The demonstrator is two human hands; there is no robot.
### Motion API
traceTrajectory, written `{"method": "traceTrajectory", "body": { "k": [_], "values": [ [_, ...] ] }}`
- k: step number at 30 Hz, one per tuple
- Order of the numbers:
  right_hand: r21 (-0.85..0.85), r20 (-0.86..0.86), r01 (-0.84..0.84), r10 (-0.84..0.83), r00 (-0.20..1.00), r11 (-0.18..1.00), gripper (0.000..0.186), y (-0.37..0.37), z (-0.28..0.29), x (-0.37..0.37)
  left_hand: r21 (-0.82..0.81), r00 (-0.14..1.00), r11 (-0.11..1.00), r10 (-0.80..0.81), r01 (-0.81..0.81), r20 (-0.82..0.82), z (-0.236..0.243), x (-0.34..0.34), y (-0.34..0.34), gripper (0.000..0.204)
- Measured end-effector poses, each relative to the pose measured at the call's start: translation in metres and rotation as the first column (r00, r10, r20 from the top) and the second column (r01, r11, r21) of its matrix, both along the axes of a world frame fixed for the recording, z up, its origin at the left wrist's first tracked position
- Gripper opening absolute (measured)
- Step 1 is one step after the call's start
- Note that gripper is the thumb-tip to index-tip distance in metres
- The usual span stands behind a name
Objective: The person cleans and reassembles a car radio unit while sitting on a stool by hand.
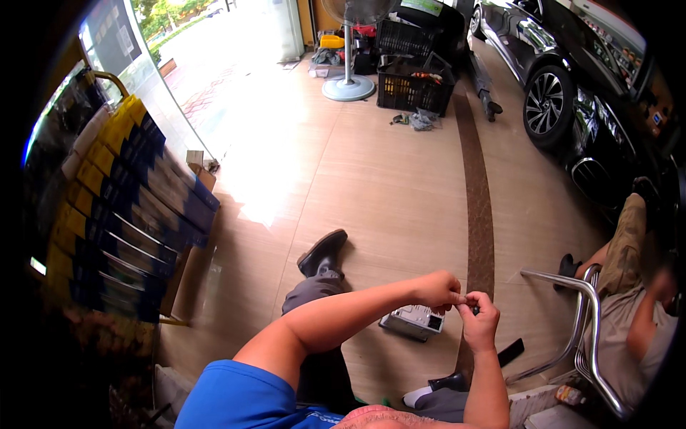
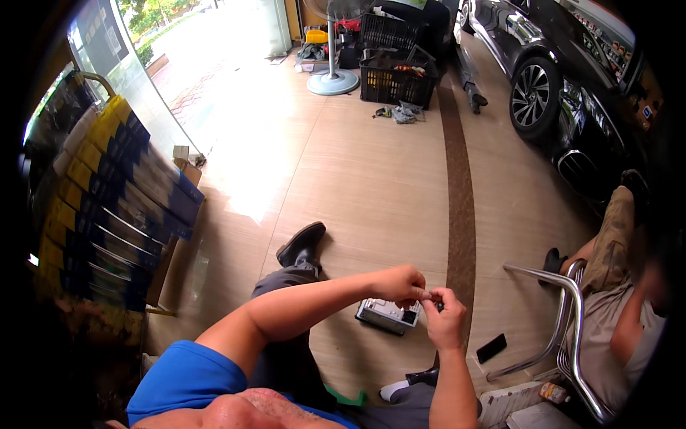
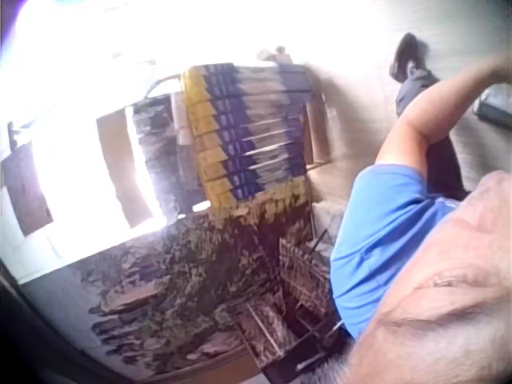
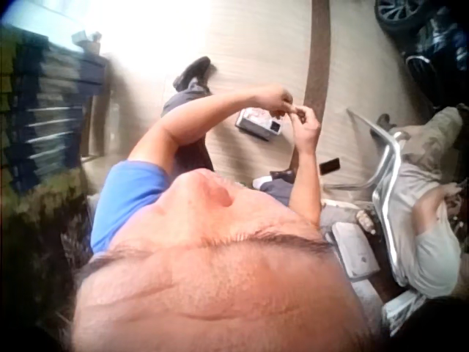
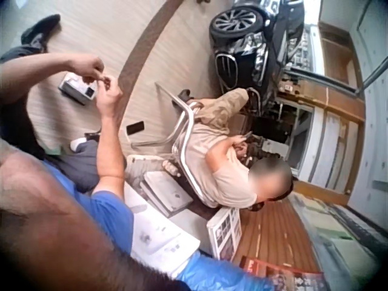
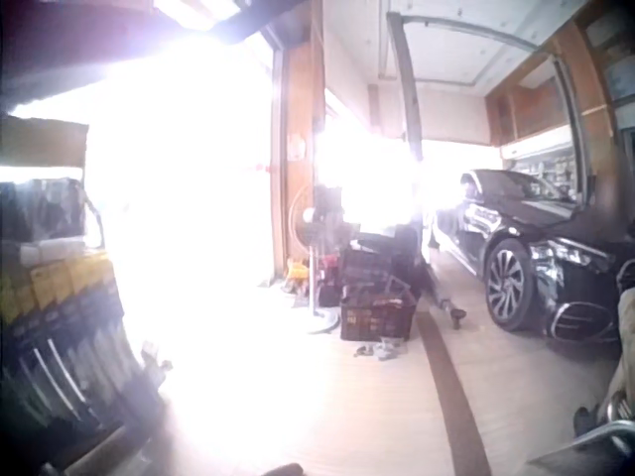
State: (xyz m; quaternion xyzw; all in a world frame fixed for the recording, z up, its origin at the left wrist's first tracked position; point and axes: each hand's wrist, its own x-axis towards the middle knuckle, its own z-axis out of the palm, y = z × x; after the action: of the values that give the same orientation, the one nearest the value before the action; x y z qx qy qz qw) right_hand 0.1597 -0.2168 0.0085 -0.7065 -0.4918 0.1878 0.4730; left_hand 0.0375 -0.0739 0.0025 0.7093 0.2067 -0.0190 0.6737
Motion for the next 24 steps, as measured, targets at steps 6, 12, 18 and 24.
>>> {"method": "traceTrajectory", "body": {
  "k": [6,12,18,24],
  "values": [
    [0.104,0.124,0.067,-0.080,0.989,0.992,0.010,0.009,0.007,0.004,-0.557,0.980,0.820,0.194,-0.134,0.050,-0.024,0.014,-0.005,0.028],
    [0.106,0.160,0.062,-0.079,0.984,0.992,0.011,0.016,0.001,0.004,-0.640,0.955,0.743,0.292,-0.196,0.046,-0.043,0.025,-0.009,0.030],
    [0.039,0.203,0.017,-0.025,0.979,0.999,0.010,0.016,0.003,0.007,-0.541,0.960,0.804,0.277,-0.247,-0.026,-0.041,0.024,-0.009,0.031],
    [0.031,0.087,0.002,-0.005,0.996,1.000,0.009,0.017,0.003,0.010,-0.561,0.962,0.795,0.272,-0.231,-0.010,-0.030,0.019,-0.008,0.032]
  ]
}}
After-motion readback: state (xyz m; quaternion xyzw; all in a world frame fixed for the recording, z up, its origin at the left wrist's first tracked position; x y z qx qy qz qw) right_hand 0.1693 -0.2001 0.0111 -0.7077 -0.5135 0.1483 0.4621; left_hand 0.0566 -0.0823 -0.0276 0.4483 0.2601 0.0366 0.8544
